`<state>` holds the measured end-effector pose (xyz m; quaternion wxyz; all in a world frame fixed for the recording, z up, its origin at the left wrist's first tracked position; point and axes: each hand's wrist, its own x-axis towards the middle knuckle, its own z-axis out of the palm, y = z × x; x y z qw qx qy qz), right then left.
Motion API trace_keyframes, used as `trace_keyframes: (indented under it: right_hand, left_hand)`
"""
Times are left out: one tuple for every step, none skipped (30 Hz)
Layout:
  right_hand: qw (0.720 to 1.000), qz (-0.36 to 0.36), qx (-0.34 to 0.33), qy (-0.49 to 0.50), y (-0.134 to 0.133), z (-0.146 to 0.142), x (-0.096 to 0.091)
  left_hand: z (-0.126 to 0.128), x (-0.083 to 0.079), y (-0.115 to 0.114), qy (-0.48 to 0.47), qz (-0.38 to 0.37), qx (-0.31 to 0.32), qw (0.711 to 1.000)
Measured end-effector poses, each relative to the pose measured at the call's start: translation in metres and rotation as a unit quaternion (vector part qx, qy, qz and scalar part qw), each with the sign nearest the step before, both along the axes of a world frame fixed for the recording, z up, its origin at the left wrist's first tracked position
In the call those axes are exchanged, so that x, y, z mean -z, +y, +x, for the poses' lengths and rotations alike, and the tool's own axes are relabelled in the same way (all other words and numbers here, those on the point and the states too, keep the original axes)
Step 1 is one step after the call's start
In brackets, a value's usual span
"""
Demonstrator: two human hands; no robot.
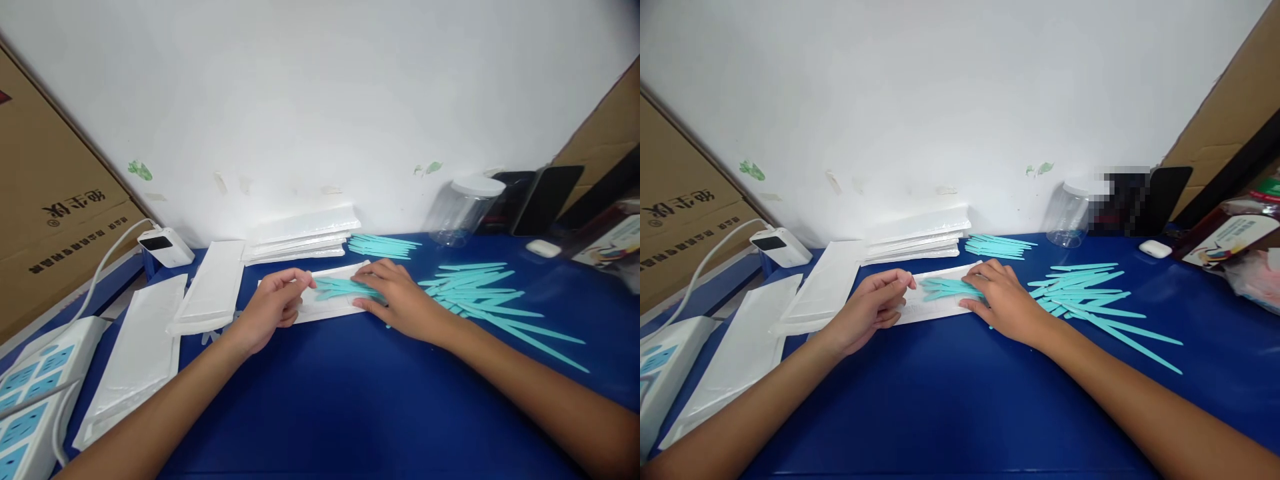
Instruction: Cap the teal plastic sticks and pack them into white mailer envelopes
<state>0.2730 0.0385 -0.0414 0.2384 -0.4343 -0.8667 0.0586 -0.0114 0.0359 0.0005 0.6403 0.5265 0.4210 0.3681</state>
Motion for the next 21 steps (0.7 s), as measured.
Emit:
trace_keyframes:
  right_hand:
    - [1.000,0.000,0.002,-0.002,0.000,-0.001,0.000]
    - [1.000,0.001,0.004,-0.002,0.001,-0.001,0.000]
    - [1.000,0.003,0.008,-0.002,0.001,-0.001,0.000]
    - [1.000,0.004,0.013,-0.003,0.002,-0.001,-0.001]
    - [1.000,0.003,0.017,-0.007,0.002,-0.002,-0.001]
    - [1.000,0.003,0.021,-0.015,0.003,-0.002,-0.002]
    - [0.999,0.003,0.025,-0.027,0.003,-0.003,-0.003]
    - [0.999,0.003,0.030,-0.043,0.003,-0.004,-0.003]
    - [0.997,0.007,0.036,-0.063,0.003,-0.006,-0.004]
    - [0.995,0.016,0.043,-0.088,0.003,-0.009,-0.004]
    - [0.991,0.032,0.050,-0.120,0.003,-0.011,-0.005]
    - [0.985,0.054,0.057,-0.155,0.002,-0.014,-0.005]
    - [0.977,0.076,0.061,-0.188,0.002,-0.017,-0.005]
    - [0.970,0.095,0.064,-0.215,0.002,-0.019,-0.005]
    - [0.964,0.109,0.063,-0.235,0.002,-0.021,-0.005]
    - [0.960,0.116,0.061,-0.246,0.002,-0.023,-0.004]
    - [0.959,0.117,0.058,-0.250,0.002,-0.024,-0.004]
    - [0.959,0.116,0.055,-0.252,0.003,-0.025,-0.004]
    - [0.959,0.114,0.055,-0.255,0.003,-0.025,-0.004]
    - [0.958,0.112,0.055,-0.257,0.004,-0.026,-0.004]
    - [0.958,0.110,0.055,-0.258,0.004,-0.027,-0.003]
  left_hand:
    - [0.000,-0.001,-0.001,-0.006,-0.007,0.012,1.000]
    - [0.001,-0.002,-0.002,-0.013,-0.013,0.026,1.000]
    - [0.001,-0.002,-0.003,-0.018,-0.018,0.038,0.999]
    - [0.002,-0.002,-0.004,-0.023,-0.023,0.049,0.998]
    - [0.002,-0.002,-0.004,-0.027,-0.029,0.056,0.998]
    - [0.002,-0.001,-0.005,-0.029,-0.037,0.060,0.997]
    - [0.002,-0.001,-0.005,-0.034,-0.046,0.060,0.997]
    - [0.001,0.000,-0.005,-0.042,-0.053,0.057,0.996]
    - [0.001,0.000,-0.004,-0.052,-0.060,0.054,0.995]
    - [0.000,-0.001,-0.004,-0.066,-0.066,0.051,0.994]
    - [0.000,-0.001,-0.003,-0.079,-0.071,0.047,0.993]
    - [-0.001,-0.002,-0.001,-0.092,-0.074,0.043,0.992]
    - [-0.001,-0.002,0.000,-0.101,-0.077,0.036,0.991]
    - [-0.002,-0.003,0.002,-0.107,-0.080,0.028,0.991]
    - [-0.002,-0.003,0.004,-0.111,-0.081,0.015,0.990]
    - [-0.003,-0.003,0.006,-0.114,-0.080,0.000,0.990]
    - [-0.004,-0.003,0.007,-0.116,-0.079,-0.014,0.990]
    - [-0.005,-0.003,0.008,-0.116,-0.080,-0.024,0.990]
    - [-0.005,-0.003,0.009,-0.116,-0.082,-0.029,0.989]
    - [-0.006,-0.003,0.010,-0.115,-0.084,-0.029,0.989]
    - [-0.007,-0.004,0.010,-0.113,-0.085,-0.027,0.990]
